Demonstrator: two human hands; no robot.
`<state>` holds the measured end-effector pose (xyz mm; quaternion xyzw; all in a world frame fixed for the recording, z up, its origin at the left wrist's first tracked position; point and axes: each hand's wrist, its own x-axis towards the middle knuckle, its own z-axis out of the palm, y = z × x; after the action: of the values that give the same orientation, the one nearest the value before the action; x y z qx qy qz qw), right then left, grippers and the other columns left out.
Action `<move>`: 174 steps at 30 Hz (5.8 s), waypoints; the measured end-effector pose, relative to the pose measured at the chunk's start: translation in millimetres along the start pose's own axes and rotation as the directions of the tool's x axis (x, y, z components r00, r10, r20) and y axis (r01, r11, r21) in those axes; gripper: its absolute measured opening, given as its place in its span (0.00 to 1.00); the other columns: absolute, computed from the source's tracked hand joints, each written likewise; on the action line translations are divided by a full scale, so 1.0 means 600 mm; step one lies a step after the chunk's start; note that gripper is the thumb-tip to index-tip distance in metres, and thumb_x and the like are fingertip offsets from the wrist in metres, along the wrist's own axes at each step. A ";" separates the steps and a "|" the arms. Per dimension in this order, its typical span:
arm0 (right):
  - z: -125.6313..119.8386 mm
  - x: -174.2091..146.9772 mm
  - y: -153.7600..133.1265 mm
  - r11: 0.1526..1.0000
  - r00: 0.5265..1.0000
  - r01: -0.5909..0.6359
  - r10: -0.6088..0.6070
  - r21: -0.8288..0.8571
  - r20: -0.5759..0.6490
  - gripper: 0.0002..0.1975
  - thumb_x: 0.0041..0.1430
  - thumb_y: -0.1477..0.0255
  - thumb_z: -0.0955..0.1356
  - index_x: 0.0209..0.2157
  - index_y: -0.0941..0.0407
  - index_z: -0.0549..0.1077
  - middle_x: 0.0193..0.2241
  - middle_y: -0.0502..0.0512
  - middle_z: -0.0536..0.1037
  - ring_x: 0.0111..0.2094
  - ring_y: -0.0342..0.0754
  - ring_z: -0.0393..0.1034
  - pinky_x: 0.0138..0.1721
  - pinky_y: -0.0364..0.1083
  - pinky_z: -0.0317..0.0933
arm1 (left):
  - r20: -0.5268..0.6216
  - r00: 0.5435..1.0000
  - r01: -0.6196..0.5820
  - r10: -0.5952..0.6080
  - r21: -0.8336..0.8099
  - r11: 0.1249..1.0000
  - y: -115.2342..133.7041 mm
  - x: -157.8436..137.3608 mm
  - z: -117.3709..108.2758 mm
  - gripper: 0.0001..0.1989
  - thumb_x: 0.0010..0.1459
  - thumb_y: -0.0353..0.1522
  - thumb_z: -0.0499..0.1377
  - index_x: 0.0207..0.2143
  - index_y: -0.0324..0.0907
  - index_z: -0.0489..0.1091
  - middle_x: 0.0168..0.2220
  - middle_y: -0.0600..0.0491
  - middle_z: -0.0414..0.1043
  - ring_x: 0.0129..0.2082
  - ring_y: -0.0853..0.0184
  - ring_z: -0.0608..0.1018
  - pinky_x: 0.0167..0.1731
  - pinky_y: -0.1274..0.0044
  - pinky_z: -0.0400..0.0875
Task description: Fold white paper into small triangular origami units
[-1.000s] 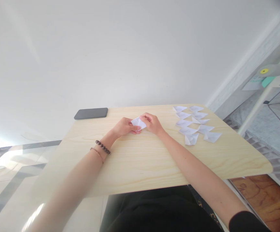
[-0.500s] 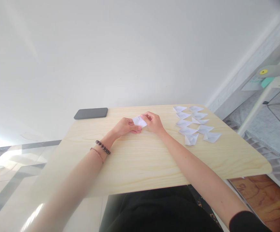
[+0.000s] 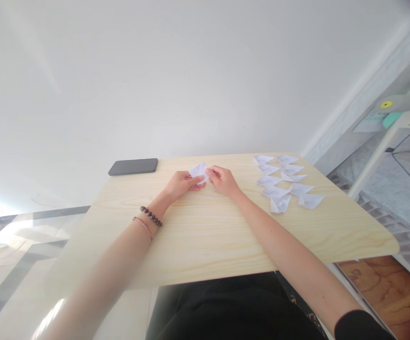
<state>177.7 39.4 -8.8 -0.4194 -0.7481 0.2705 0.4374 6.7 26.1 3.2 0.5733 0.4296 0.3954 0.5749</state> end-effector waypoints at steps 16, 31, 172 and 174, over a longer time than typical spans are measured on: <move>-0.002 0.001 -0.008 0.988 0.983 0.132 -0.120 -0.079 0.138 0.16 0.58 0.64 0.57 0.22 0.58 0.64 0.18 0.46 0.61 0.21 0.38 0.52 0.25 0.40 0.48 | -0.056 0.995 -0.090 0.085 -0.105 0.990 -0.018 0.014 -0.016 0.19 0.46 0.42 0.60 0.33 0.34 0.73 0.32 0.48 0.72 0.32 0.66 0.72 0.35 0.74 0.65; 0.002 -0.005 -0.015 0.989 0.972 0.119 -0.098 -0.088 0.214 0.16 0.56 0.65 0.58 0.19 0.58 0.60 0.17 0.46 0.57 0.20 0.38 0.50 0.23 0.40 0.45 | -0.111 0.989 -0.086 0.095 0.083 0.993 -0.016 0.011 -0.013 0.18 0.45 0.43 0.60 0.32 0.37 0.71 0.27 0.53 0.70 0.25 0.72 0.68 0.25 0.80 0.61; 0.008 0.003 0.018 0.956 0.996 -0.079 0.089 -0.283 0.023 0.08 0.51 0.64 0.64 0.27 0.55 0.67 0.27 0.48 0.70 0.25 0.41 0.61 0.29 0.42 0.53 | -0.191 0.946 -0.054 0.263 0.705 0.707 -0.024 0.012 -0.015 0.17 0.45 0.40 0.59 0.36 0.41 0.69 0.35 0.50 0.73 0.35 0.64 0.73 0.36 0.74 0.64; 0.007 0.003 0.018 0.983 0.996 -0.074 0.081 -0.165 0.031 0.09 0.51 0.64 0.64 0.27 0.55 0.66 0.25 0.47 0.70 0.23 0.40 0.60 0.28 0.41 0.54 | -0.172 0.954 -0.096 0.245 0.601 0.794 -0.022 0.009 -0.015 0.18 0.45 0.40 0.59 0.38 0.40 0.68 0.32 0.51 0.74 0.32 0.66 0.73 0.34 0.76 0.65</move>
<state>177.8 46.0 -18.2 -0.4776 -0.7591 0.2328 0.3762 -0.7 33.6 -10.1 0.7067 0.5429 0.3607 0.2752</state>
